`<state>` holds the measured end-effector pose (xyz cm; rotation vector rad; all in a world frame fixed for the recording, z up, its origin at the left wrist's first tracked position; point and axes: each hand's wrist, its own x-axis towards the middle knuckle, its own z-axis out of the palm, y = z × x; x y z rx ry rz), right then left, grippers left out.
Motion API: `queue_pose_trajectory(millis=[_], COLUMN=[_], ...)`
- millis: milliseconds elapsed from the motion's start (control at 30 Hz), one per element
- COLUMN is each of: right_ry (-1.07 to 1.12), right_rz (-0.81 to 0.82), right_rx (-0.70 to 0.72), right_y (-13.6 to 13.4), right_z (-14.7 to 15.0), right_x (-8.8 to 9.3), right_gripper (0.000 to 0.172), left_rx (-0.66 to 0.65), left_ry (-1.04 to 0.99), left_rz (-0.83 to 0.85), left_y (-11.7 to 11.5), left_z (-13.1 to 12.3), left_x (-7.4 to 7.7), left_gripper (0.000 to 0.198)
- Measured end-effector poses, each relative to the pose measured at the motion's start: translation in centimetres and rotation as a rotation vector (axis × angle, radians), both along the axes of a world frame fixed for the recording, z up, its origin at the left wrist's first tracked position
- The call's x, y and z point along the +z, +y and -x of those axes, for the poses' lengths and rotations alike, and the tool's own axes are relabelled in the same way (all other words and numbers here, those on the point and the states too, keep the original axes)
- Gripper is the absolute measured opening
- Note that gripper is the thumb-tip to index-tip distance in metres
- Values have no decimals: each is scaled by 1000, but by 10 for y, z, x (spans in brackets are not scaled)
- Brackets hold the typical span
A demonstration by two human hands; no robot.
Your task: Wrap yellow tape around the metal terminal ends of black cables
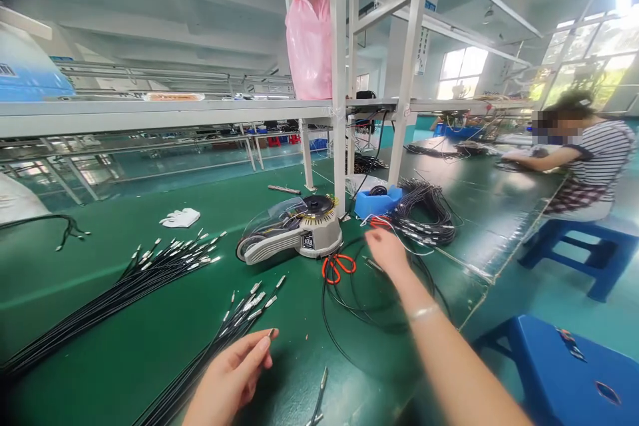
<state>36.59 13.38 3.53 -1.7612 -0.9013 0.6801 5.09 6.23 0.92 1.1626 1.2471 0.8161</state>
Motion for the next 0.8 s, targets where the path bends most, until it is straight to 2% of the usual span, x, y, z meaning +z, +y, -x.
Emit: queue_pose_trajectory(millis=[133, 233, 433, 567, 667, 800], right_ry=[251, 393, 542, 593, 613, 604], right_rz=[13, 45, 19, -11, -21, -36], right_rx=[93, 122, 56, -3, -31, -35], right_y=[45, 68, 76, 67, 67, 79], right_z=[32, 54, 72, 77, 77, 71], right_x=[31, 39, 34, 29, 20, 6], right_gripper=[31, 28, 24, 7, 26, 29], left_rx=[-22, 0, 47, 141, 169, 189], left_ry=[-104, -120, -78, -21, 33, 20], left_rz=[104, 99, -21, -55, 89, 174], left_y=[0, 0, -3, -12, -13, -8], left_z=[0, -1, -3, -6, -9, -6], left_x=[1, 0, -3, 2, -2, -16], left_gripper=[58, 54, 37, 17, 15, 14])
